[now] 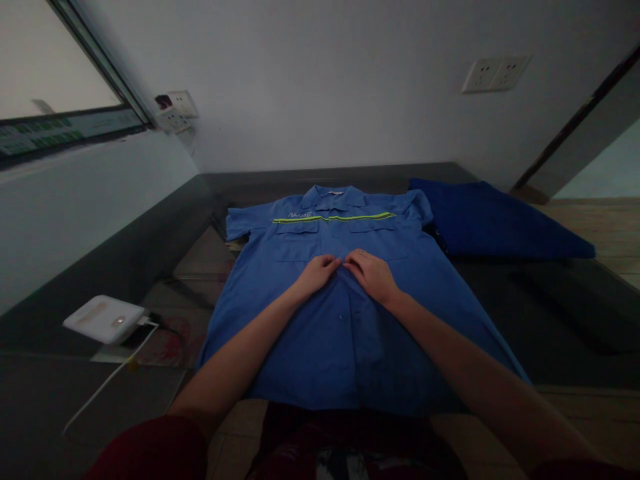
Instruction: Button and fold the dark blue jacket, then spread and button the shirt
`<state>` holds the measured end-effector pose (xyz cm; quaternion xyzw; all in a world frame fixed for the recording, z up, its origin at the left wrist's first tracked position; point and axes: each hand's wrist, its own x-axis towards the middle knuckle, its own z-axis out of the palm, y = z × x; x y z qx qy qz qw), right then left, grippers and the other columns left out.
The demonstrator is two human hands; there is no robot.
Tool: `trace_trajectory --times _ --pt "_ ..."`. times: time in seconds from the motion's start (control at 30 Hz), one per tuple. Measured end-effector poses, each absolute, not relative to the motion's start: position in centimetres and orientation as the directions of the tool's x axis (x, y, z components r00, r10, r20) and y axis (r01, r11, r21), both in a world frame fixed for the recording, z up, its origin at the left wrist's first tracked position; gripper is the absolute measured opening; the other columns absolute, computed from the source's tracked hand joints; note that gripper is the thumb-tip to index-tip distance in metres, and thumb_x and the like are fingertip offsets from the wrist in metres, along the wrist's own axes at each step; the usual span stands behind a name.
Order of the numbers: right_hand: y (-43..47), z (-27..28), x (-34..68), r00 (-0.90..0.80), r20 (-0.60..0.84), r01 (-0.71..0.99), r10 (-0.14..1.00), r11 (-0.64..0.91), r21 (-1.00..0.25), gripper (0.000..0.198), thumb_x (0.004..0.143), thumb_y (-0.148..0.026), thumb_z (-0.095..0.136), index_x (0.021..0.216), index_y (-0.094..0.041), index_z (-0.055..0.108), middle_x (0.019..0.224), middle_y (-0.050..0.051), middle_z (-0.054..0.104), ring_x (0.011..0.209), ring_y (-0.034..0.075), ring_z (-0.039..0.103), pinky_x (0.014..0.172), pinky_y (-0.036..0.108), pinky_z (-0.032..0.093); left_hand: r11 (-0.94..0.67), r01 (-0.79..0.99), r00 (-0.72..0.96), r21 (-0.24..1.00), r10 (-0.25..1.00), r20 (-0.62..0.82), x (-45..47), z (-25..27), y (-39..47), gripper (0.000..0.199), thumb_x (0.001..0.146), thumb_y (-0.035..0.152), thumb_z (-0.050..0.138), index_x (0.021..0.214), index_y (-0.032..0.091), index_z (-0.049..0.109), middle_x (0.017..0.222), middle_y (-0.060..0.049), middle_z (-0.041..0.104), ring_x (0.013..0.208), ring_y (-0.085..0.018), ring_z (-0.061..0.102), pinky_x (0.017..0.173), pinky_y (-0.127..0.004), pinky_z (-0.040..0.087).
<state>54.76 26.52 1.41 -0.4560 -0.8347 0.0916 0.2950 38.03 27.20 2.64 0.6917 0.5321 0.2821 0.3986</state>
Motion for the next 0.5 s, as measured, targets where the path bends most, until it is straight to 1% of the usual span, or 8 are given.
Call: trace_trajectory --times 0.1,0.17,0.3,0.4,0.5 --pt "26.61 1.17 54.66 -0.382 0.429 0.664 0.819 0.566 -0.488 0.015 0.091 -0.025 0.048 0.098 -0.019 0.06 0.097 0.006 0.064 0.089 0.018 0.059 0.078 0.027 0.042 -0.115 0.497 0.277 0.86 0.96 -0.032 38.12 2.53 27.25 0.03 0.086 0.03 0.044 0.059 0.015 0.046 0.052 0.006 0.041 0.052 -0.008 0.037 0.049 -0.021 0.028" --pt "26.69 1.03 54.58 -0.373 0.431 0.639 0.821 0.565 -0.523 0.015 0.09 -0.024 0.049 0.098 -0.019 0.061 0.097 0.006 0.065 0.089 0.018 0.059 0.079 0.028 0.042 -0.117 0.509 0.273 0.853 0.962 -0.031 38.17 2.49 27.3 0.029 0.085 0.028 0.044 0.058 0.015 0.046 0.052 0.005 0.041 0.052 -0.008 0.037 0.049 -0.02 0.028" --pt "26.87 0.9 54.52 -0.327 0.446 0.595 0.833 0.548 -0.588 0.012 0.087 -0.024 0.053 0.089 -0.018 0.064 0.087 0.005 0.065 0.081 0.017 0.059 0.074 0.027 0.043 -0.134 0.531 0.268 0.836 0.963 -0.016 38.19 2.56 27.26 0.028 0.084 0.028 0.045 0.059 0.015 0.047 0.054 0.004 0.043 0.054 -0.009 0.04 0.05 -0.02 0.03" --pt "26.86 0.98 54.6 -0.296 0.457 0.575 0.839 0.539 -0.616 0.012 0.086 -0.025 0.056 0.081 -0.018 0.065 0.079 0.004 0.064 0.074 0.016 0.058 0.07 0.027 0.042 -0.159 0.559 0.303 0.814 0.953 -0.022 38.01 2.6 27.22 0.026 0.082 0.027 0.046 0.058 0.016 0.047 0.053 0.004 0.044 0.056 -0.01 0.042 0.052 -0.021 0.031" --pt "26.72 1.16 54.75 -0.289 0.477 0.567 0.83 0.55 -0.613 0.013 0.086 -0.025 0.058 0.078 -0.019 0.066 0.079 0.004 0.064 0.076 0.016 0.058 0.071 0.026 0.042 -0.189 0.568 0.35 0.801 0.936 -0.028 37.73 2.57 27.29 0.023 0.08 0.026 0.046 0.06 0.016 0.049 0.055 0.004 0.046 0.056 -0.011 0.043 0.053 -0.022 0.031"
